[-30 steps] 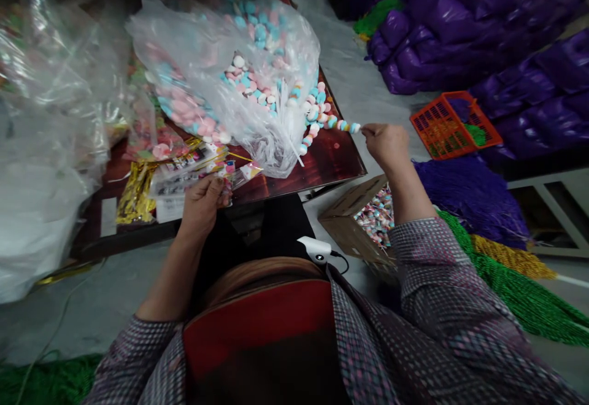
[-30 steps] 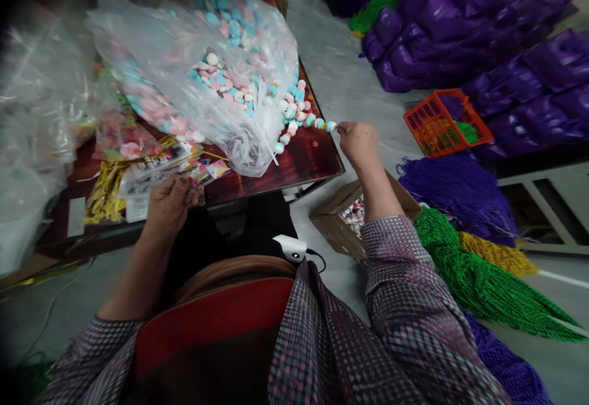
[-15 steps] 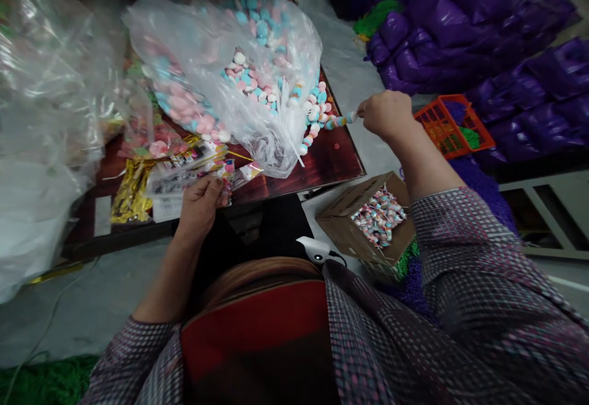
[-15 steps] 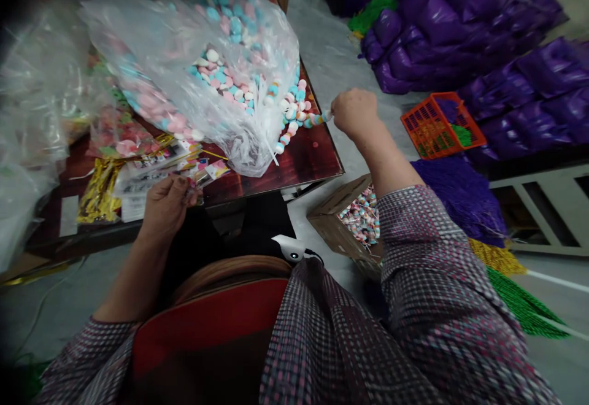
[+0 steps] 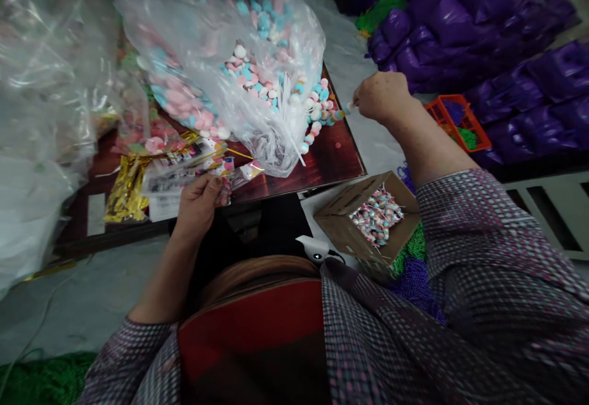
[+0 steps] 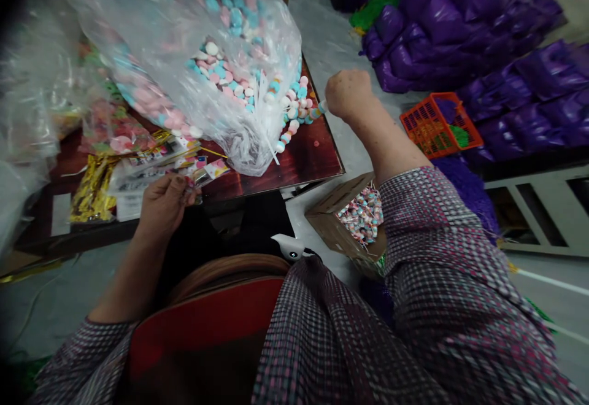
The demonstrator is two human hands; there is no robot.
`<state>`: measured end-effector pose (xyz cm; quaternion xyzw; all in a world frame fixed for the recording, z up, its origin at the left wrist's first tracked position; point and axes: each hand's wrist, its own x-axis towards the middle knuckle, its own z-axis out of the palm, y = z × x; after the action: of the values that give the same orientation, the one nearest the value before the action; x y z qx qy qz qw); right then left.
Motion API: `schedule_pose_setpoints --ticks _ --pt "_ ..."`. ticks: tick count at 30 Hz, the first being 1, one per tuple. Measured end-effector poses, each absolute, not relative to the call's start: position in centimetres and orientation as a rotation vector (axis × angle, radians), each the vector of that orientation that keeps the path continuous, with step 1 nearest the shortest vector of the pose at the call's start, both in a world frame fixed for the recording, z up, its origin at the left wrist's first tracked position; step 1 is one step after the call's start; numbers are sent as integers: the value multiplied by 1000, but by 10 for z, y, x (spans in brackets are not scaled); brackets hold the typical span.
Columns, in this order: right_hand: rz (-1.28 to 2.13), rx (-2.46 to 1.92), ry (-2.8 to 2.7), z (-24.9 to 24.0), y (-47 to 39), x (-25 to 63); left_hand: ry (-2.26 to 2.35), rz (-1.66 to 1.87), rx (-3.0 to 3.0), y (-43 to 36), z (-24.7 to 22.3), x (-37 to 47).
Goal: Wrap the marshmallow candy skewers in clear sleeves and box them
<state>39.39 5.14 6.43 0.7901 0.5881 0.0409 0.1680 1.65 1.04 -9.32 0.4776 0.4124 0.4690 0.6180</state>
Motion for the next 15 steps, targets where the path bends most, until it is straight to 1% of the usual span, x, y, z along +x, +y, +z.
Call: schedule_pose_setpoints --ticks 11,15 --pt "224 2135 1748 52 73 404 944 1088 1120 11 -91 18" --pt "198 2155 1713 47 77 409 940 1093 1137 12 -92 20"
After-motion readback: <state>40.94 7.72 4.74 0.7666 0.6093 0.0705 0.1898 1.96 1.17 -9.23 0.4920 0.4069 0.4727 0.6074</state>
